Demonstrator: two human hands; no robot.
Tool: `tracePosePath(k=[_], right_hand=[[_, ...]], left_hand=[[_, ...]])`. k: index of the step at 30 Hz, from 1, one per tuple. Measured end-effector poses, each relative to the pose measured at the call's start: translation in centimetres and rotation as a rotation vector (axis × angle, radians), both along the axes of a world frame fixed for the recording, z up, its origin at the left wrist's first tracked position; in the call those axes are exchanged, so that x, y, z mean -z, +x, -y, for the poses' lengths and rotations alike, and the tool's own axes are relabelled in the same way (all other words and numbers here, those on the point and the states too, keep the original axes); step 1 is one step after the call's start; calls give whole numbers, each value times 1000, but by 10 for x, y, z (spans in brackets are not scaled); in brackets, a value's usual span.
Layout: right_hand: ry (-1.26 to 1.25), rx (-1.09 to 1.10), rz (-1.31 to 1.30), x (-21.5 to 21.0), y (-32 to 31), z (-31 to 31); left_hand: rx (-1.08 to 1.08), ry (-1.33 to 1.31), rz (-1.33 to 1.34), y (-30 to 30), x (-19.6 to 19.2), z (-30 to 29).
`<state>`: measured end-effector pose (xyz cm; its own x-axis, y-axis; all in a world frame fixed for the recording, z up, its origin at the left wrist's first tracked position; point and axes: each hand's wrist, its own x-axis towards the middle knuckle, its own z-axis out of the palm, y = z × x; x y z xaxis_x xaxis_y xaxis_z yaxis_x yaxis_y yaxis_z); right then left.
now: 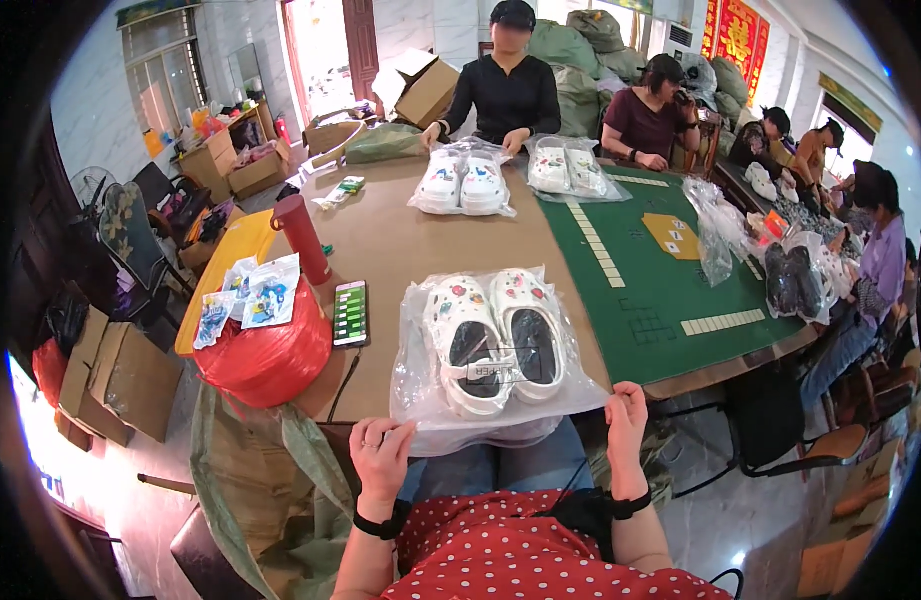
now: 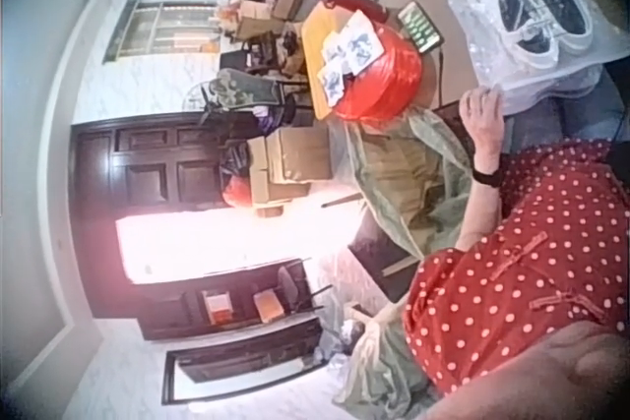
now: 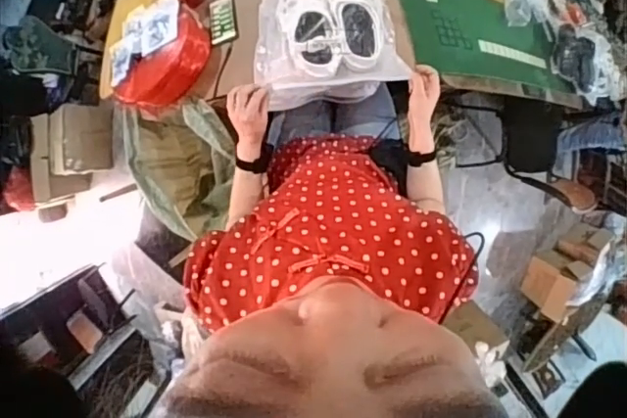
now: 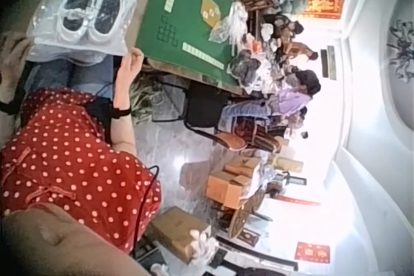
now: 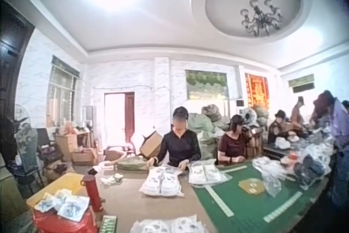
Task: Inspecting and packaging pairs of white decorated clog-style shoes into plastic bags.
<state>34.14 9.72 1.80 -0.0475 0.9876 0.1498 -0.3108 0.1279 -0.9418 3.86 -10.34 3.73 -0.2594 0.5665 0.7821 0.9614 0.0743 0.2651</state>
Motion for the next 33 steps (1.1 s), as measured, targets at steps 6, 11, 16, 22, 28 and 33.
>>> tracePosePath(k=[6,11,16,22,28,33], right_hand=[[9,8,61,-2,1,0],[44,-3,150,0,8,-3],[259,155,364,-20,4,9],[642,-111,549,-64,-36,42],[979,-504,616,-86,-107,70],[1038,-692,745,-69,-141,76]], left_hand=[[28,-8,13,-1,2,5],[28,15,99,-3,-3,6],[71,10,143,-2,-10,8],[172,44,218,11,-16,5],[190,44,236,17,-17,6],[150,31,235,16,-15,9]])
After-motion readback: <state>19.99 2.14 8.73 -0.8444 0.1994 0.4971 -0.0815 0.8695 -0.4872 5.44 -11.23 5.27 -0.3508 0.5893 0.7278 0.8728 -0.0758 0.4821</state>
